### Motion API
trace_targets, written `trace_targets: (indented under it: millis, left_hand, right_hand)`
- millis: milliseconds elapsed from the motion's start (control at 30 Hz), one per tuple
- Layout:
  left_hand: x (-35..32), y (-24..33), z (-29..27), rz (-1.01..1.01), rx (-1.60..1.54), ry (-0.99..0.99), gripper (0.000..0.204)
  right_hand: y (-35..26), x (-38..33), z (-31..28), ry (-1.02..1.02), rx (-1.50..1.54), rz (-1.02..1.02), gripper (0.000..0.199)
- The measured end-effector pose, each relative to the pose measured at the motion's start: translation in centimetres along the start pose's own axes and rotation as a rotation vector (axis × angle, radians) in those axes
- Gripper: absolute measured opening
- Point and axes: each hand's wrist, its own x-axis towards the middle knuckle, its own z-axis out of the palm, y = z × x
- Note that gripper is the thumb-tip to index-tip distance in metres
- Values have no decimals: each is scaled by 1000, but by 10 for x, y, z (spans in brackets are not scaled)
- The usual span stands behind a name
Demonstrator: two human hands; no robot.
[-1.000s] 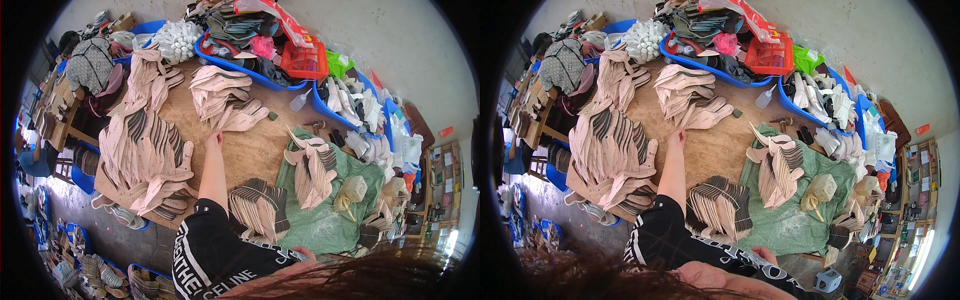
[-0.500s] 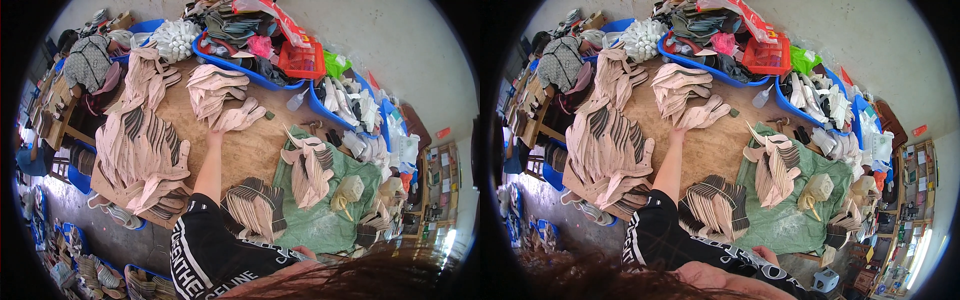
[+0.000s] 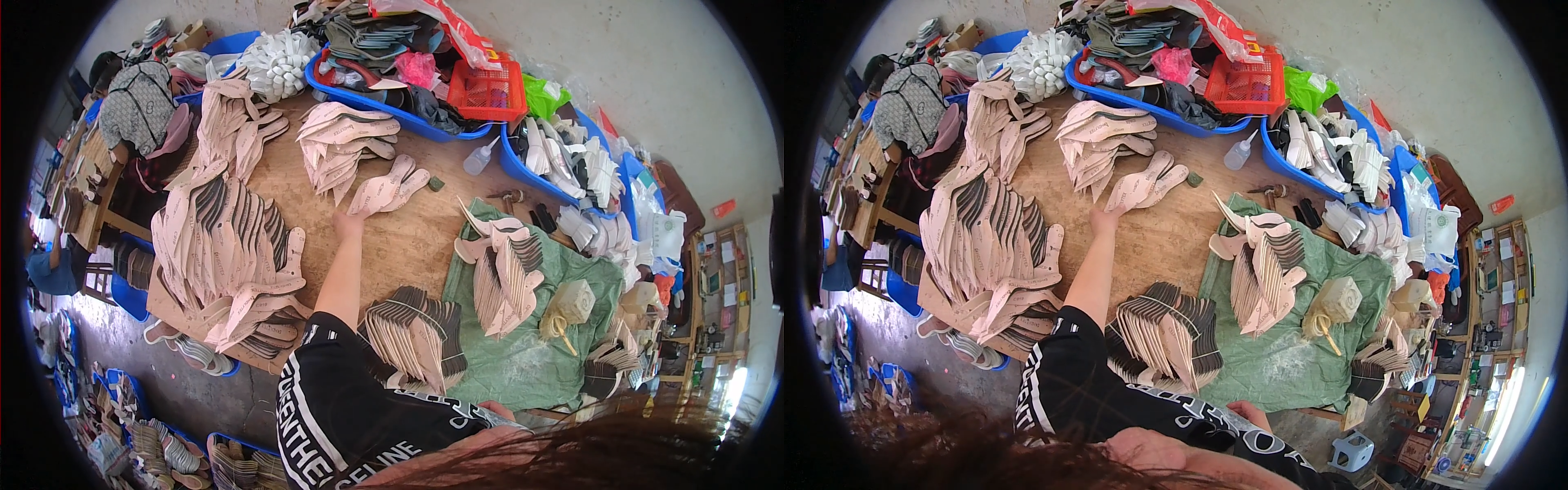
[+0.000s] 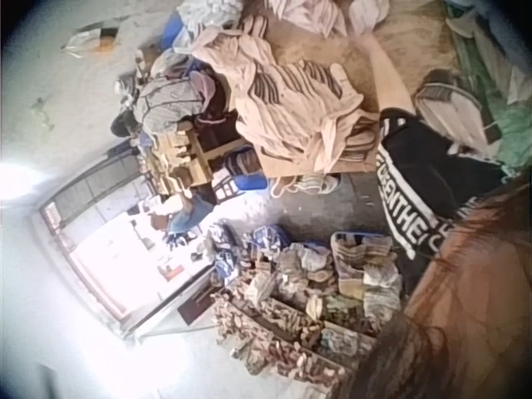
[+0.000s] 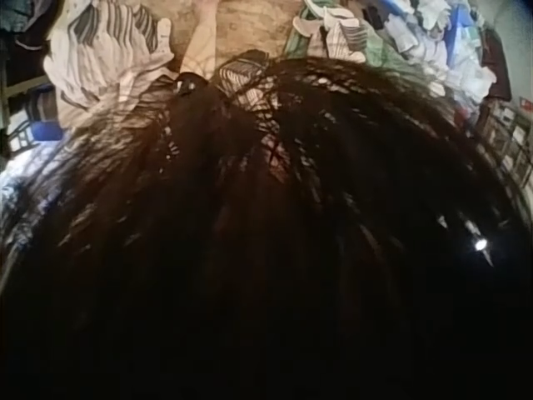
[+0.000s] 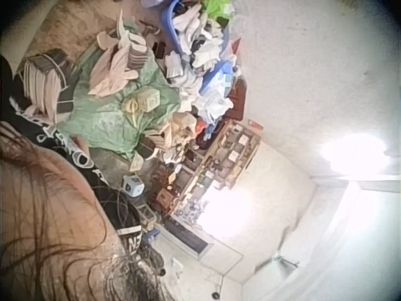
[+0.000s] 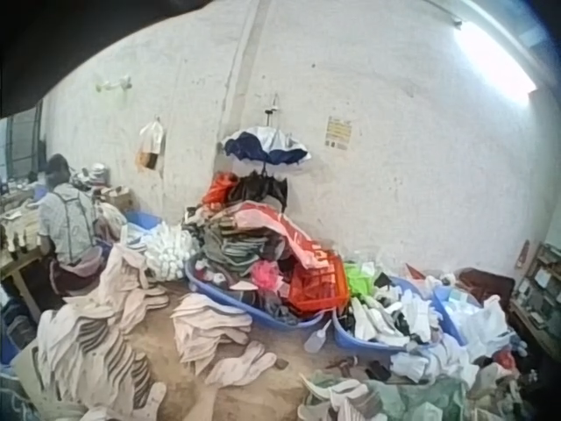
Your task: Applying glue to shoe insole components using a brush and a glue container.
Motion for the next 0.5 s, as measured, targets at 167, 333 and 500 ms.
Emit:
trace_targets:
  millis: [167,333,500]
  left_hand:
    - [-30,31,-16,-22,255,-19,86]
    - [-22,23,-25,100,290,-28,78]
    - [3,17,-28,-71,-202,-639,53]
  right_hand:
    - [-10,-2,5,7,35,-4,29]
    - [10,3,0,-1,1,-27,26]
    - [7,6,2,26,-53,9,22]
